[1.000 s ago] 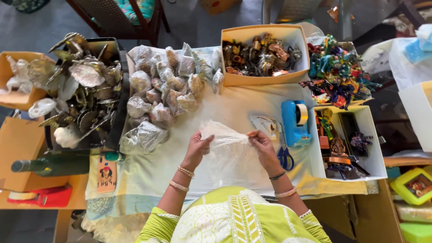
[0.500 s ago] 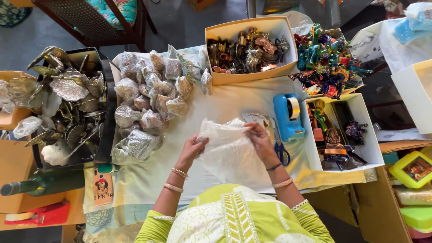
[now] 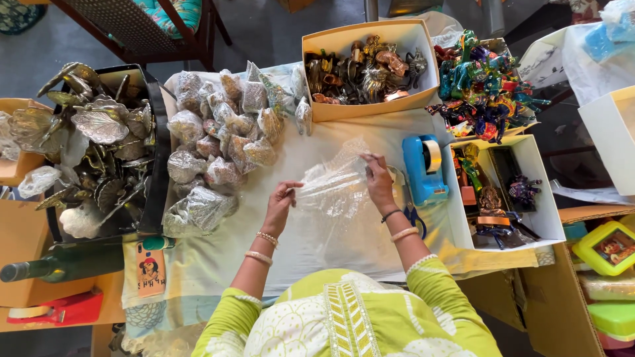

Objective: The person wraps small decorative items in bubble wrap and secures them with tape. They handle multiple items one at a time, placing the wrapped pieces into a pile on the table. The person also handles a larger decorative leaf-shaped object, wrapping it in bubble wrap.

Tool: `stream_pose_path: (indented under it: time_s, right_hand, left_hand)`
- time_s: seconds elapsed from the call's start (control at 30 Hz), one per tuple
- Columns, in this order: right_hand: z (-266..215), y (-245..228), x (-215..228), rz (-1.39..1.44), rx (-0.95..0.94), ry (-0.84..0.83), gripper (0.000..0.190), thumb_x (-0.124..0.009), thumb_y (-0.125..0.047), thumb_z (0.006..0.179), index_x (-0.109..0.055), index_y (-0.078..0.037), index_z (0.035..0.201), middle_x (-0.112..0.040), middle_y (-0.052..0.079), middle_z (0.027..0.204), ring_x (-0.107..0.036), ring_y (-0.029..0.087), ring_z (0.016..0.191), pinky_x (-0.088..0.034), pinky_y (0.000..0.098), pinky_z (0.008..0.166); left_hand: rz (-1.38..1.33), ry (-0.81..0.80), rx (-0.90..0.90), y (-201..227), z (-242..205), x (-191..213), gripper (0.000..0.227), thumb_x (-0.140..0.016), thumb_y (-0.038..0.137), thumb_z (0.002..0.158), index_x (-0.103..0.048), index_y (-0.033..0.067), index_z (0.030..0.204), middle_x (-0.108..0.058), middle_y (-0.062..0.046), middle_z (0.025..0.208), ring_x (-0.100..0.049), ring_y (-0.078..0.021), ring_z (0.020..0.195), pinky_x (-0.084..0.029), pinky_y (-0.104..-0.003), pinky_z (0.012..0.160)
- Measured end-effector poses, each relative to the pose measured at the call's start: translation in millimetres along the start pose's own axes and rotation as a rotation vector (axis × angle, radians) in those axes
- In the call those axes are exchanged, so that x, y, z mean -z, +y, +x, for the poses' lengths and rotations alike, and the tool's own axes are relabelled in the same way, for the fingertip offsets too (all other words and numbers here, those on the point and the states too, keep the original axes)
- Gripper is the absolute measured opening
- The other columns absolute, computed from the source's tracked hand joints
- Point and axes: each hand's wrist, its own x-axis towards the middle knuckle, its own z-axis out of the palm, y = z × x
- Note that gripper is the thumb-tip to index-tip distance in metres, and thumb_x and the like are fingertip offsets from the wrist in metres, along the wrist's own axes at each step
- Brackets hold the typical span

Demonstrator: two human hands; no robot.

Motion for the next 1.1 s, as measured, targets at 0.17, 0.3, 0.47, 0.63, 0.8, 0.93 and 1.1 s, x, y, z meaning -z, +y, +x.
stream_pose_path:
  time_s: [0.17, 0.3, 0.47, 0.63, 0.8, 0.93, 1.1]
  right_hand:
    - [-1.1, 20.7, -4.6, -0.172, -0.008, -0.048, 0.050, -0.063, 0.004, 0.089, -0.057, -0.008, 0.138, -0.055, 0.015, 0.132, -0.058, 0.036, 0.119, -0.050, 0.0423, 0.099]
    - [-9.5, 8.3, -5.8, -0.418, -0.058, -0.006, 0.044, -0.067, -0.006, 0.089, -0.060, -0.007, 0.132, -0.050, 0.019, 0.136, -0.049, 0.039, 0.124, -0.041, 0.0477, 0.108]
    - [-52.4, 14.5, -27.9, -0.331, 0.124, -0.161, 0.040, -0.063, -0.017, 0.105, -0.057, -0.012, 0.144, -0.047, 0.011, 0.151, -0.044, 0.032, 0.140, -0.037, 0.0450, 0.121]
    - [-93.2, 44.9, -29.6, -0.417, 0.085, -0.491, 0.081, -0.071, -0.040, 0.089, -0.036, -0.008, 0.154, -0.032, 0.017, 0.160, -0.025, 0.036, 0.149, -0.021, 0.0475, 0.120]
    - [-96.0, 44.9, -20.7, -0.428, 0.028, -0.494, 0.084, -0.071, -0.042, 0.087, -0.037, -0.009, 0.155, -0.033, 0.015, 0.160, -0.028, 0.034, 0.149, -0.021, 0.0465, 0.123]
    - [-89.4, 29.5, -20.7, -0.433, -0.073, -0.423, 0.074, -0.077, -0.037, 0.082, -0.047, -0.012, 0.145, -0.040, 0.017, 0.152, -0.034, 0.039, 0.141, -0.026, 0.0481, 0.117]
    - [-92.9, 50.5, -35.2, -0.272, -0.066, -0.111, 0.067, -0.079, -0.016, 0.080, -0.052, -0.008, 0.141, -0.048, 0.021, 0.138, -0.047, 0.041, 0.128, -0.041, 0.0488, 0.108]
  left_hand:
    - [0.266, 0.121, -0.005, 3.7, 9.1, -9.3, 0.044, -0.052, -0.007, 0.096, -0.071, 0.0079, 0.133, -0.055, -0.001, 0.126, -0.052, -0.0084, 0.083, -0.050, -0.025, 0.071]
    - [0.494, 0.079, 0.011, -12.0, 14.1, -5.0, 0.064, -0.057, -0.009, 0.088, -0.054, 0.0145, 0.147, -0.046, -0.003, 0.136, -0.051, -0.0118, 0.081, -0.053, -0.028, 0.076]
    - [0.798, 0.016, 0.079, -16.4, 12.8, -2.9, 0.090, -0.069, -0.008, 0.078, -0.033, 0.0191, 0.156, -0.039, -0.007, 0.148, -0.060, -0.0238, 0.098, -0.054, -0.033, 0.088]
    - [1.038, 0.091, -0.027, -38.9, 13.3, 30.1, 0.091, -0.063, -0.014, 0.076, -0.034, 0.0141, 0.158, -0.036, -0.012, 0.155, -0.048, -0.0347, 0.136, -0.046, -0.040, 0.110]
    - [1.083, 0.131, 0.087, -31.7, 5.0, 29.2, 0.088, -0.064, -0.012, 0.074, -0.034, 0.0093, 0.154, -0.034, -0.013, 0.154, -0.047, -0.0436, 0.128, -0.045, -0.046, 0.108]
    - [1.415, 0.373, -0.061, -37.4, -7.5, 11.8, 0.074, -0.064, -0.008, 0.080, -0.041, 0.0100, 0.148, -0.038, -0.015, 0.151, -0.043, -0.0401, 0.135, -0.037, -0.049, 0.120]
    - [1.565, -0.113, -0.216, -42.0, -19.1, -31.7, 0.081, -0.074, 0.022, 0.084, -0.037, 0.0169, 0.156, -0.033, -0.015, 0.157, -0.028, -0.0410, 0.147, -0.022, -0.057, 0.125]
